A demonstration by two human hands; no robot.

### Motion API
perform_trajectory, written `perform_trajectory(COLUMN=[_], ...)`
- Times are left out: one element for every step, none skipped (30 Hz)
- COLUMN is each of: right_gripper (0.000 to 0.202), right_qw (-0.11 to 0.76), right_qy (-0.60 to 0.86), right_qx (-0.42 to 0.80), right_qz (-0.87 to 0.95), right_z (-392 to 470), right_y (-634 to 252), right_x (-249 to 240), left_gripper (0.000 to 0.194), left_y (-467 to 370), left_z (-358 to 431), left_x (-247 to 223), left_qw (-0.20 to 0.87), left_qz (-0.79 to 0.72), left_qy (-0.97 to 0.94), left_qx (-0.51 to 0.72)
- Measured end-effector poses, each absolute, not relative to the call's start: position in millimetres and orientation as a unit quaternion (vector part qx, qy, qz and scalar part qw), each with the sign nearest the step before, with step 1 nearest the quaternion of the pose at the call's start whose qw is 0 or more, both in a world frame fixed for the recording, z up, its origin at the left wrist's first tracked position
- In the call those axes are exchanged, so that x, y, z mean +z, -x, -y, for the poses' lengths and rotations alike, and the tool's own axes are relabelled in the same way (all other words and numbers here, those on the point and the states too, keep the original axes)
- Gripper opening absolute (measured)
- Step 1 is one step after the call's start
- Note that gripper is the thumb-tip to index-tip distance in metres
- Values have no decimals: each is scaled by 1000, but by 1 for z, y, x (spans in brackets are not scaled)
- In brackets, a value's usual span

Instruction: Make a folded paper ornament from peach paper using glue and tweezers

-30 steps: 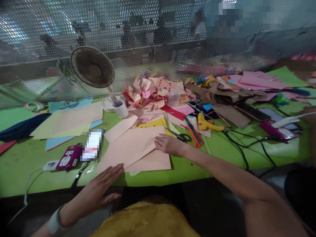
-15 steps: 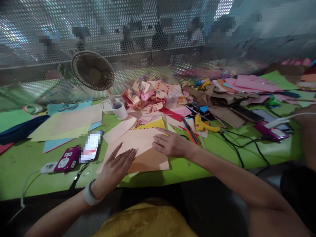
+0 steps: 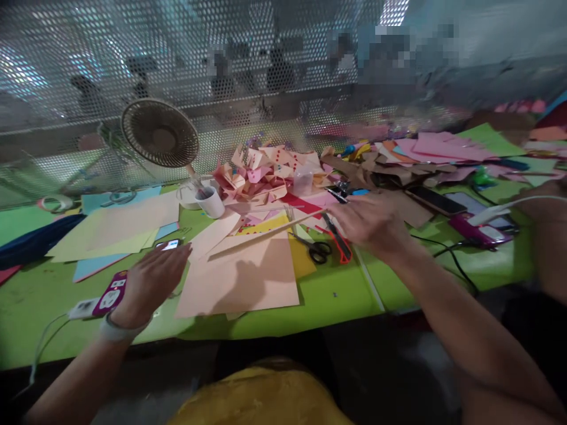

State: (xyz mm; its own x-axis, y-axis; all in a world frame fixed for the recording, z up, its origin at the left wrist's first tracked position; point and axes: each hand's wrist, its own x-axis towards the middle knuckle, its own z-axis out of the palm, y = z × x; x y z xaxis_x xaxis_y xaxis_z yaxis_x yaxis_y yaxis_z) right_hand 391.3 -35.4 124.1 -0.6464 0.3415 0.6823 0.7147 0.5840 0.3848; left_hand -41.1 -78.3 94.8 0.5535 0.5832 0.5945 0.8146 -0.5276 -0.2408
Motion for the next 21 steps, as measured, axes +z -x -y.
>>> perform_trajectory(right_gripper=[21,22,23,24,25,25,24,23,21,20,18,18,18,19,22,24,28,31,34,36,37], right_qw=[295,303,305,301,298,295,292,290,288,288,289,291,293,294,294,295,296,300,304,309,307], right_qy=[347,376,397,410,418,425,429,427,420,408,394,382,370,359,346,328,306,282,260,241,222], right_qx=[-327,-319,-312,-308,-310,-317,-330,-350,-374,-397,-415,-421,-416,-401,-380,-359,-339,-318,-294,-264,-232], right_qz=[828,815,808,804,800,795,789,782,775,770,768,770,777,790,806,823,839,854,868,882,896], right_z=[36,38,41,44,47,50,52,54,55,56,57,60,63,68,74,83,92,102,112,121,129], right_y=[-392,-392,-390,-387,-384,-380,-376,-371,-365,-360,-354,-348,-343,-339,-336,-333,-331,-330,-329,-329,-328], right_x=[129,134,139,144,149,153,158,162,167,172,177,182,187,191,194,197,197,197,194,191,186], left_gripper=[18,17,14,10,8,11,15,18,23,31,43,56,66,75,81,86,88,84,77,67,57], left_y=[39,35,30,23,15,6,-2,-11,-21,-30,-40,-50,-59,-67,-75,-80,-84,-85,-84,-82,-78], left_z=[79,83,89,96,104,112,119,124,126,126,124,120,116,111,107,103,100,97,94,91,88], left_x=[100,107,113,119,125,129,131,131,129,125,121,116,111,108,107,107,109,111,112,112,111], left_qw=[213,158,108,56,1,-76,-160,-253,-354,-460,-561,-643,-700,-733,-745,-745,-732,-712,-689,-664,-643], left_qz=[441,456,444,424,400,373,342,307,290,289,265,243,220,212,224,255,288,317,343,365,382], left_qy=[838,834,831,832,834,840,844,847,837,805,763,707,655,615,585,560,543,533,526,519,511], left_qx=[-242,-268,-317,-354,-381,-388,-380,-352,-300,-240,-183,-167,-178,-200,-230,-258,-294,-329,-363,-395,-424])
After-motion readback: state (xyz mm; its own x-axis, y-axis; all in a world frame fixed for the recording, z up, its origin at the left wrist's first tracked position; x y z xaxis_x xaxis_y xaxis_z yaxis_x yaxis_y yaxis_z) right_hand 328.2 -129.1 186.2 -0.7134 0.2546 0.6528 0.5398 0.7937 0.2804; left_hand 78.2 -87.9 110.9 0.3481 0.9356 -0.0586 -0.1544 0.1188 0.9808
